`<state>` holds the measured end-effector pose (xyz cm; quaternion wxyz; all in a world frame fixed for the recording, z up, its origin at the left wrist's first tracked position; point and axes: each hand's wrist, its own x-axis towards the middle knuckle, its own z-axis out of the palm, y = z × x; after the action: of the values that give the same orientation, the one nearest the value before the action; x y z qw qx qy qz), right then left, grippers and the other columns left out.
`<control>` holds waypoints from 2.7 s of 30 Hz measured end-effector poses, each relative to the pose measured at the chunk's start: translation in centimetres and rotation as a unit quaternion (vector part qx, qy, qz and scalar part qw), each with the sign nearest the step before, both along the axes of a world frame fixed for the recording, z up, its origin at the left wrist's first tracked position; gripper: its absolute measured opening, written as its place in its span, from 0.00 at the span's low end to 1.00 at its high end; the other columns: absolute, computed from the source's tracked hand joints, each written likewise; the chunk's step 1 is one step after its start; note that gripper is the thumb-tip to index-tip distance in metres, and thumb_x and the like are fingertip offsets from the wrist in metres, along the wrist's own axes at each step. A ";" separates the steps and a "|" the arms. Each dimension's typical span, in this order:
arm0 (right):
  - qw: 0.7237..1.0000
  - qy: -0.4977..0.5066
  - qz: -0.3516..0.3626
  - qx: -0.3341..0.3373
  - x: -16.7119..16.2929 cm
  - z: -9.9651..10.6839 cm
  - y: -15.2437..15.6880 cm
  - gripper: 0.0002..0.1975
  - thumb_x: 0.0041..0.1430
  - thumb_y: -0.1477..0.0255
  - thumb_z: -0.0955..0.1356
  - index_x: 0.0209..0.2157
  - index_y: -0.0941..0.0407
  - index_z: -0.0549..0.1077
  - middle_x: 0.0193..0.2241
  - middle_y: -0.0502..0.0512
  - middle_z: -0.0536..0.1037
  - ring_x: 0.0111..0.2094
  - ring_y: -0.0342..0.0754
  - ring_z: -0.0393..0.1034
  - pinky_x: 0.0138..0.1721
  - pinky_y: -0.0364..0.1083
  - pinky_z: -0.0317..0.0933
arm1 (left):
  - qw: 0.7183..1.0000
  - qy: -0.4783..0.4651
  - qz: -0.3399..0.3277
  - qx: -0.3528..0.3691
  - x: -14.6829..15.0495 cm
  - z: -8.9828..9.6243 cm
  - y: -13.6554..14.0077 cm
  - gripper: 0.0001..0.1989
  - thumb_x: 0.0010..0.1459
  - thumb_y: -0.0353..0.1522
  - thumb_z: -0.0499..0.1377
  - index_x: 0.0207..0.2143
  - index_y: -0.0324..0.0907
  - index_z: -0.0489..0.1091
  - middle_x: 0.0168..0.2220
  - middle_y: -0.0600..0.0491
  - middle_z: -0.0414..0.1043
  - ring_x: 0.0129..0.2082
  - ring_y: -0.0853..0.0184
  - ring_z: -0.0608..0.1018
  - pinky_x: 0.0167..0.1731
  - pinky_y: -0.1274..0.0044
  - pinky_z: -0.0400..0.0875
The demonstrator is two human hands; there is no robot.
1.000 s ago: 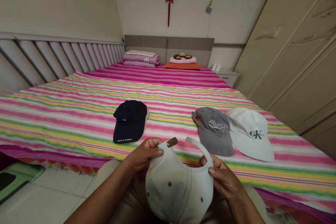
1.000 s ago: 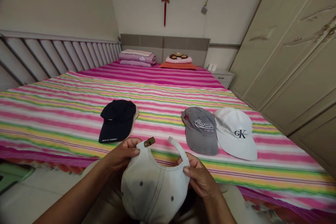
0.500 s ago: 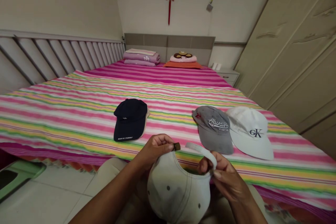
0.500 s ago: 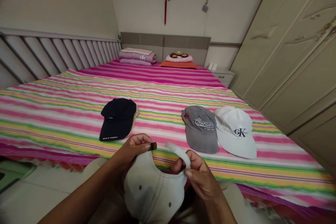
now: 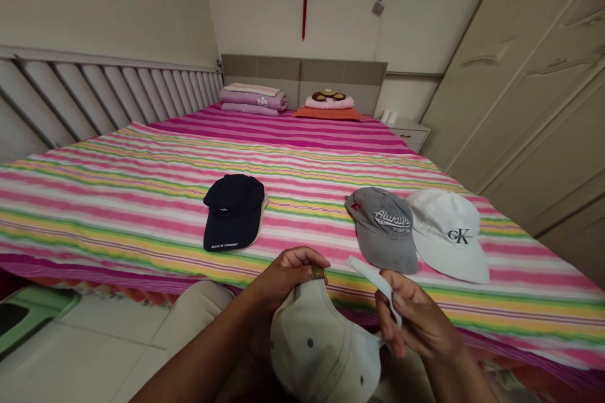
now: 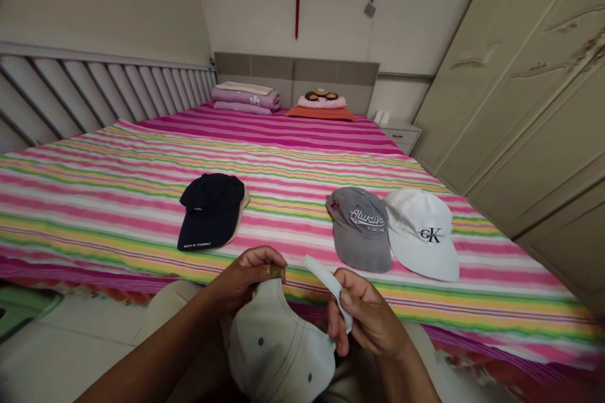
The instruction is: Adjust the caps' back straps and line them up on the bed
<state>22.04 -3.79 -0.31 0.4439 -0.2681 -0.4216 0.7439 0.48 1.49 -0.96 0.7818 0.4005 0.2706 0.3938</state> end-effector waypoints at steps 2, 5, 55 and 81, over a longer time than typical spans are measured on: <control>1.000 -0.003 0.006 -0.020 -0.1 0.0 0.0 0.10 0.50 0.66 0.66 0.26 0.56 0.61 0.15 0.53 0.73 0.09 0.41 0.63 0.10 0.35 0.48 | 1.000 -0.005 -0.009 0.000 0.0 0.0 -0.1 0.09 0.42 0.29 0.63 0.30 0.38 0.72 0.25 0.51 0.73 0.24 0.72 0.73 0.24 0.82 0.63; 0.999 -0.014 0.019 -0.040 -0.2 0.2 0.1 0.11 0.49 0.66 0.67 0.28 0.57 0.61 0.15 0.53 0.74 0.10 0.41 0.64 0.10 0.34 0.48 | 0.999 -0.010 -0.034 0.021 0.0 0.2 -0.2 0.14 0.38 0.28 0.65 0.33 0.38 0.72 0.27 0.52 0.73 0.26 0.71 0.73 0.26 0.82 0.64; 0.941 -0.325 -0.006 0.094 -3.5 4.5 -0.5 0.17 0.55 0.61 0.61 0.23 0.60 0.65 0.19 0.48 0.64 0.19 0.36 0.53 0.20 0.38 0.50 | 0.942 0.099 0.096 0.306 0.3 0.8 -2.5 0.13 0.43 0.29 0.62 0.36 0.45 0.74 0.34 0.50 0.73 0.35 0.66 0.73 0.36 0.76 0.66; 0.953 -0.296 0.023 0.057 -3.5 5.0 0.6 0.14 0.48 0.64 0.65 0.18 0.60 0.65 0.13 0.47 0.64 0.14 0.36 0.54 0.15 0.37 0.50 | 0.870 0.171 0.103 0.450 -0.1 1.2 -2.7 0.15 0.47 0.28 0.60 0.40 0.46 0.71 0.35 0.51 0.74 0.38 0.64 0.73 0.45 0.71 0.61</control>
<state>18.52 -3.21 4.67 0.2963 -0.4409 -0.5817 0.6160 0.42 -1.17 0.26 0.4134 0.7401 0.2331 0.4765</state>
